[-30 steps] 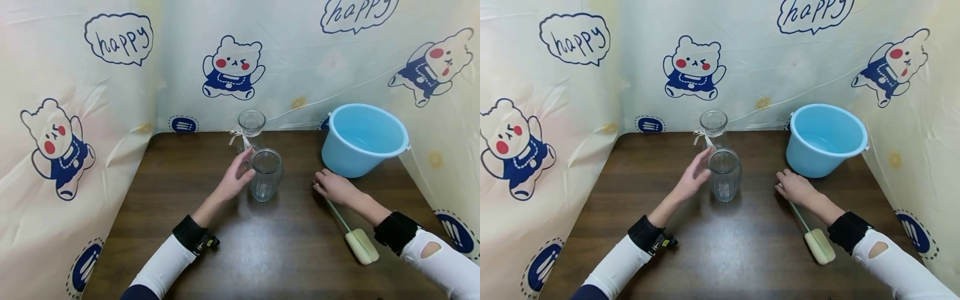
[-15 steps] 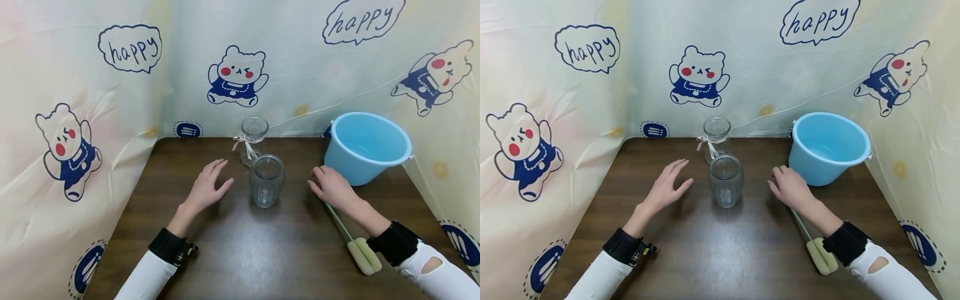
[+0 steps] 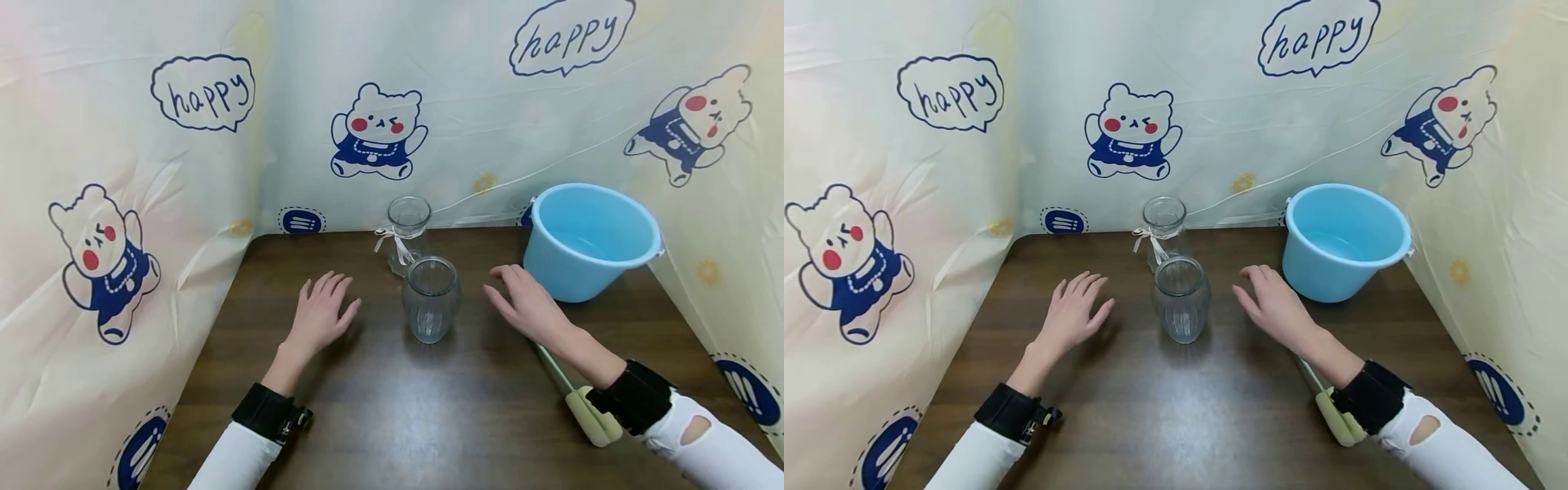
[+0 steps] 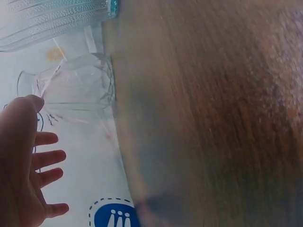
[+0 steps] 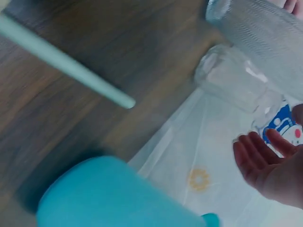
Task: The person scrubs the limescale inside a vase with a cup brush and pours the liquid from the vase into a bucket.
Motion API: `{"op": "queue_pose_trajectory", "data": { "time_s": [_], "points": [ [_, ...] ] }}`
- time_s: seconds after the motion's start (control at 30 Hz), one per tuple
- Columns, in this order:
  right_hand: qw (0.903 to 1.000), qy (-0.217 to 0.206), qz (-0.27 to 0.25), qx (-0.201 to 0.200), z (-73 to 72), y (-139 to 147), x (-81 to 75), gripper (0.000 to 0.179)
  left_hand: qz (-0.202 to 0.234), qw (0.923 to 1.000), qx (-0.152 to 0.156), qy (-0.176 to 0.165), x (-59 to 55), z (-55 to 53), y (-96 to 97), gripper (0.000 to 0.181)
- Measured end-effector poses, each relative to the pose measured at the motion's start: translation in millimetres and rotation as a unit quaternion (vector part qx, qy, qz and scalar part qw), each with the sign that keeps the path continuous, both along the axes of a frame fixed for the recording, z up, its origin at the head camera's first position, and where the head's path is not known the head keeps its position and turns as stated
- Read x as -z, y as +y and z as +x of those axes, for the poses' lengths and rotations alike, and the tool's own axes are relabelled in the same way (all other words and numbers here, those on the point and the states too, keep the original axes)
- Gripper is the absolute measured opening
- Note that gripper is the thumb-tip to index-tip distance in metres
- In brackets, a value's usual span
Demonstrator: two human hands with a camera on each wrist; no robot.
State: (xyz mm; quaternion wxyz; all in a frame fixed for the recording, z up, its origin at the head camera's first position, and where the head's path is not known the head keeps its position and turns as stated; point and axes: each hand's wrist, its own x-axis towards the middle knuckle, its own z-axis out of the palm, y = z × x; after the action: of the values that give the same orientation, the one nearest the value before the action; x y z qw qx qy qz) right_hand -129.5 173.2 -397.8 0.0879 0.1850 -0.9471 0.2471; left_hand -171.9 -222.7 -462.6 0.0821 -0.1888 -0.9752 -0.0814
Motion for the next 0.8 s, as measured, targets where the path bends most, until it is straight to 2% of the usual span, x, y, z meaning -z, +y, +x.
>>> {"op": "queue_pose_trajectory", "data": {
  "time_s": [0.13, 0.27, 0.5, 0.8],
  "points": [
    [0.9972, -0.023, -0.061, -0.035, 0.7, -15.5, -8.3, 0.054, 0.005, 1.0000, -0.002, 0.007, 4.1, -0.2, -2.8, 0.060],
    [0.9936, -0.044, -0.085, -0.059, -2.6, -33.1, -13.4, 0.071, 0.012, 0.9998, -0.003, 0.014, 5.3, -1.4, -5.0, 0.060],
    [0.9856, -0.089, -0.121, -0.077, -12.9, -53.6, -6.1, 0.104, 0.012, 0.9999, 0.001, -0.003, 5.7, -2.5, -0.4, 0.065],
    [0.9766, -0.118, -0.142, -0.110, -27.6, -62.1, 9.3, 0.111, 0.021, 0.9996, 0.018, 0.003, 7.0, 0.2, 3.2, 0.059]
  ]
}}
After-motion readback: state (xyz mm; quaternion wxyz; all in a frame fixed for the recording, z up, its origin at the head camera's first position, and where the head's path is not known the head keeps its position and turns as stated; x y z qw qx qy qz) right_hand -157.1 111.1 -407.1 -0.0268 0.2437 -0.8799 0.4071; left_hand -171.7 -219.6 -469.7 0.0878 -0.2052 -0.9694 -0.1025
